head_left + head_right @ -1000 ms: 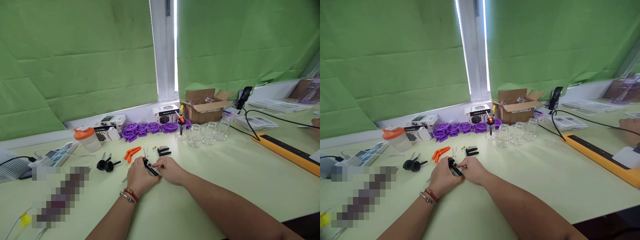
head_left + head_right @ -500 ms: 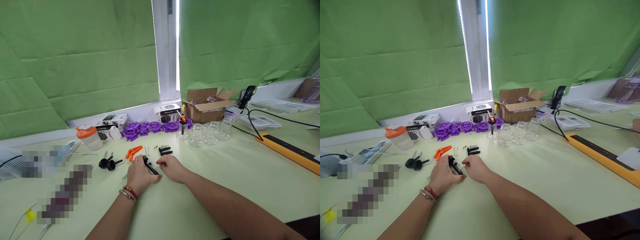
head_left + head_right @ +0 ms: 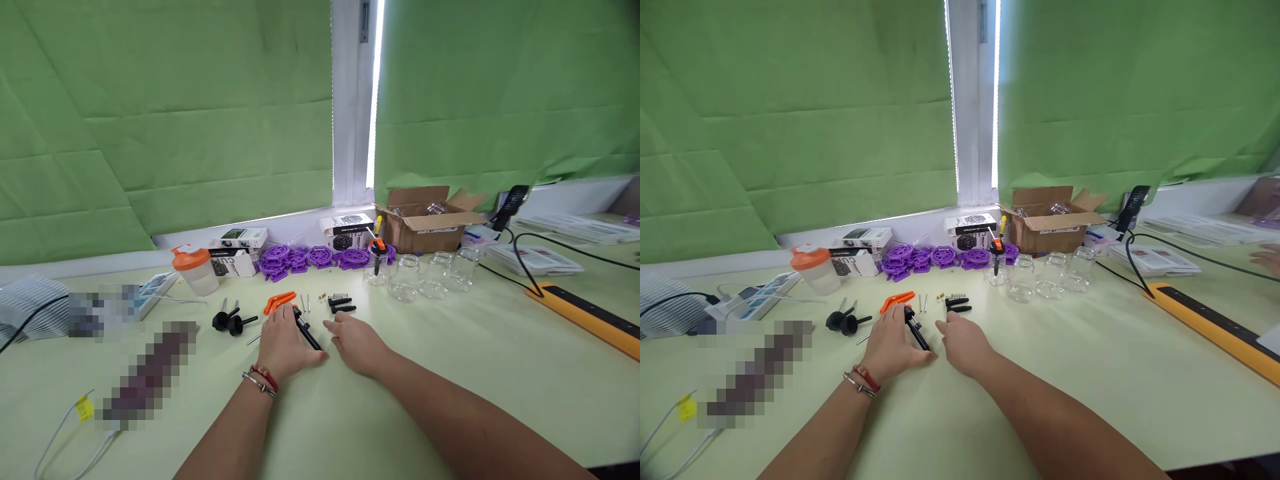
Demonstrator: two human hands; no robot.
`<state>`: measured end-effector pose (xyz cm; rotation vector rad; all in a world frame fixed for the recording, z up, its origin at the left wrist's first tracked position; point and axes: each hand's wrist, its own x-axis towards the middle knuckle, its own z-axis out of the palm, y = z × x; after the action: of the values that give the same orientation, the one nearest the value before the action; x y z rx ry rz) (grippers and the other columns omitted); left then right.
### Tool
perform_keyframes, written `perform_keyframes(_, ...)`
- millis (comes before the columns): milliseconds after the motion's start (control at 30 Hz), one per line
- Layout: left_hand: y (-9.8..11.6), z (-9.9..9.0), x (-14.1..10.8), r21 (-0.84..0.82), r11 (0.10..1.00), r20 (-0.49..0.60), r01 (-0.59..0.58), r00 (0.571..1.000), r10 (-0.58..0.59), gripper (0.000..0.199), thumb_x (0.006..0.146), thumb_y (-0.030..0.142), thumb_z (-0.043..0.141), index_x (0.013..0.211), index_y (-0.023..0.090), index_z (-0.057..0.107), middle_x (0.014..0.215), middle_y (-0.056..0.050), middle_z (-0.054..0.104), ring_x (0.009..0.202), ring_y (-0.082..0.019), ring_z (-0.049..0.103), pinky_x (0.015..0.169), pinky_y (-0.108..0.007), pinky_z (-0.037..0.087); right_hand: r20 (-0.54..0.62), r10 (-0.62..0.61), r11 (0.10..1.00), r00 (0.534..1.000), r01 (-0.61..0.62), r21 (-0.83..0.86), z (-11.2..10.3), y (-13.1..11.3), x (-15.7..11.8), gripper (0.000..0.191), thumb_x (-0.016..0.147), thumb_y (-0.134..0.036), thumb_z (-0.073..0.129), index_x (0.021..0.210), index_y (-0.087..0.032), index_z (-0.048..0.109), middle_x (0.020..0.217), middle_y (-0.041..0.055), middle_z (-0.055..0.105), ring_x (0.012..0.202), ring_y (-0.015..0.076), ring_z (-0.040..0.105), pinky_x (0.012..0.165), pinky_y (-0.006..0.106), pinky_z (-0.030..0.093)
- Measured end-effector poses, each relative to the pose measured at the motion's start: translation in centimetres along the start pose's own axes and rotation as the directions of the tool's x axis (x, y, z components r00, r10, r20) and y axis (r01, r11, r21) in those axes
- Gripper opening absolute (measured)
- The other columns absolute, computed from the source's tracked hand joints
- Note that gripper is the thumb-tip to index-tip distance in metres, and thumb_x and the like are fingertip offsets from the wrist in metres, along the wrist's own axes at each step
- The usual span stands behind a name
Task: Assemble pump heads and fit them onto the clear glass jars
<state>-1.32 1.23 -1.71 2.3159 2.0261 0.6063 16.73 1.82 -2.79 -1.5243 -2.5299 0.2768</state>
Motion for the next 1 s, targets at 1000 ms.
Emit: perform_keyframes(1000, -0.8, -0.5, 0.4, -0.041, 0.999, 0.040, 0.036, 0.999, -0.035, 0.100, 0.034, 0.063, 0.069, 0.117, 0.013, 0.045, 0.119, -0.017, 0.050, 0.114, -0.036, 0.045, 0.094, -0.045, 0.036, 0.137, 0.091, 0.959, 0.986, -0.050, -0.278, -0.8, -1.5, 1.4, 0.056, 0.074, -0.013, 0.051, 0.129, -0.019, 0.047, 0.081, 0.0115, 0.068, 0.075, 0.0256, 0.066, 0.060, 0.029, 0.043)
